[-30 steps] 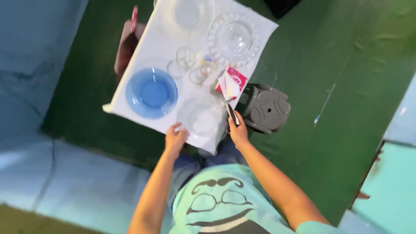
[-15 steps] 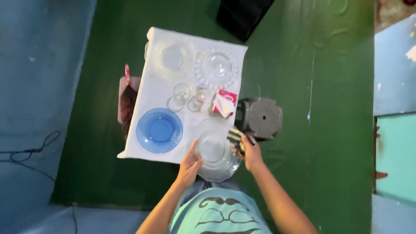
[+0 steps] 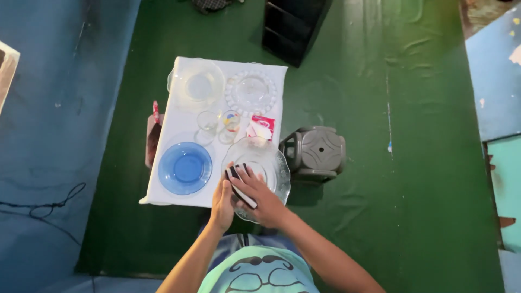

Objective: The person wipes several clear glass plates and a blue plastic plate on a table using a striped cloth. The person handles each plate one at a time, turning them over and wiping both sides before placing them back on the table.

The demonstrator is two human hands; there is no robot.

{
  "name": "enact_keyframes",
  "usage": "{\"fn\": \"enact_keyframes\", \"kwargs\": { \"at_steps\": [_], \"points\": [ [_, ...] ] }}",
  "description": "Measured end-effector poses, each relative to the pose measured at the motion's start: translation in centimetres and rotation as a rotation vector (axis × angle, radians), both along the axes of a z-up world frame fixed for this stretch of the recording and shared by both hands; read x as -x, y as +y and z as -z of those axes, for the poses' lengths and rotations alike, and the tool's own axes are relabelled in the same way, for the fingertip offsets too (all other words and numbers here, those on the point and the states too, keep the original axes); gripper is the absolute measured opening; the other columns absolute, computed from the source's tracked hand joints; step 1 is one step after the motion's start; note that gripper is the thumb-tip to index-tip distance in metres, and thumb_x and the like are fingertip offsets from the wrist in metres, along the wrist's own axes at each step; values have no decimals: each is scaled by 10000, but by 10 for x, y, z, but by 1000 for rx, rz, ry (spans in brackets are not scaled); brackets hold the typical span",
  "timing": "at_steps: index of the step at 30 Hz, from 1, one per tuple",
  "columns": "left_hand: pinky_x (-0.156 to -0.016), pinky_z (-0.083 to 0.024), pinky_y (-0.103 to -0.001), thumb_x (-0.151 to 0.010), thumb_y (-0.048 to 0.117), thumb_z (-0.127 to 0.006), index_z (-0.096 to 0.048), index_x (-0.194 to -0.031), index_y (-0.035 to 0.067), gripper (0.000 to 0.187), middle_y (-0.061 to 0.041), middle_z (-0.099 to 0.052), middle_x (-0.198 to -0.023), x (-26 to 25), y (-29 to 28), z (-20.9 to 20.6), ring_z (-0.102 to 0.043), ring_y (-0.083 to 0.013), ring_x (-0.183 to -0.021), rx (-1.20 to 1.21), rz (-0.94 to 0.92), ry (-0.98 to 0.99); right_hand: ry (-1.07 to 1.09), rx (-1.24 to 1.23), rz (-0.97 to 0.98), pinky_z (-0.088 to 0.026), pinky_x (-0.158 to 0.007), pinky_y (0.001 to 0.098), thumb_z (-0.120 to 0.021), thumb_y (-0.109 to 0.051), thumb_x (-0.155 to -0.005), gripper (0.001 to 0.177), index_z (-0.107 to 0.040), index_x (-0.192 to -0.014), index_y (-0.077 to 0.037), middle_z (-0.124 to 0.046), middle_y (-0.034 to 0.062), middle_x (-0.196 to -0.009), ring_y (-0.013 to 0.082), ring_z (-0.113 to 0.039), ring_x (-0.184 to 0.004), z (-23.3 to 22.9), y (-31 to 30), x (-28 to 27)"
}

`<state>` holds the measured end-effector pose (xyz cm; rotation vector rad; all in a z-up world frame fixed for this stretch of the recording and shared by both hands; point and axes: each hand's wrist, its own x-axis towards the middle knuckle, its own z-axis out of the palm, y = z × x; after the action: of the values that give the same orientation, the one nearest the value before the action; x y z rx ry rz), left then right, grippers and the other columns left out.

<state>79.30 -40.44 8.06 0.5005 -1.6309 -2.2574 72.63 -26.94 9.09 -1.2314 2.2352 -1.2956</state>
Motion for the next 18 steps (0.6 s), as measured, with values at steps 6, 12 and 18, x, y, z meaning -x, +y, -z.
{"fn": "enact_keyframes", "kwargs": {
  "at_steps": [6, 12, 18],
  "points": [
    [-614, -646, -530, -961, 608, -452, -227, -1636, 248, 798, -285, -711, -1170, 10, -10, 4, -758, -434, -879, -350, 194, -173, 480, -175, 626, -389, -1121, 542, -633, -243, -959, 595, -491, -1516, -90, -424, 235, -1568, 462, -403, -1427, 34, 0, 36],
    [-520, -630, -479, -1071, 458, -435, -602, -1311, 125, 442, -214, -742, -872, 19, -45, 59, -765, -358, -679, -306, 136, -104, 378, 223, 164, -319, -1188, 531, -784, -362, -844, 600, -635, -1418, -274, -456, 140, -1587, 400, -378, -1481, 9, -53, 31],
    [-569, -635, -559, -979, 597, -440, -288, -1618, 239, 748, -299, -717, -1098, 8, -74, -12, -751, -464, -859, -374, 266, -155, 428, 166, 537, -245, -1229, 518, -651, -196, -954, 577, -518, -1512, -138, -442, 263, -1543, 466, -361, -1453, 1, -82, 39]
  ]
}}
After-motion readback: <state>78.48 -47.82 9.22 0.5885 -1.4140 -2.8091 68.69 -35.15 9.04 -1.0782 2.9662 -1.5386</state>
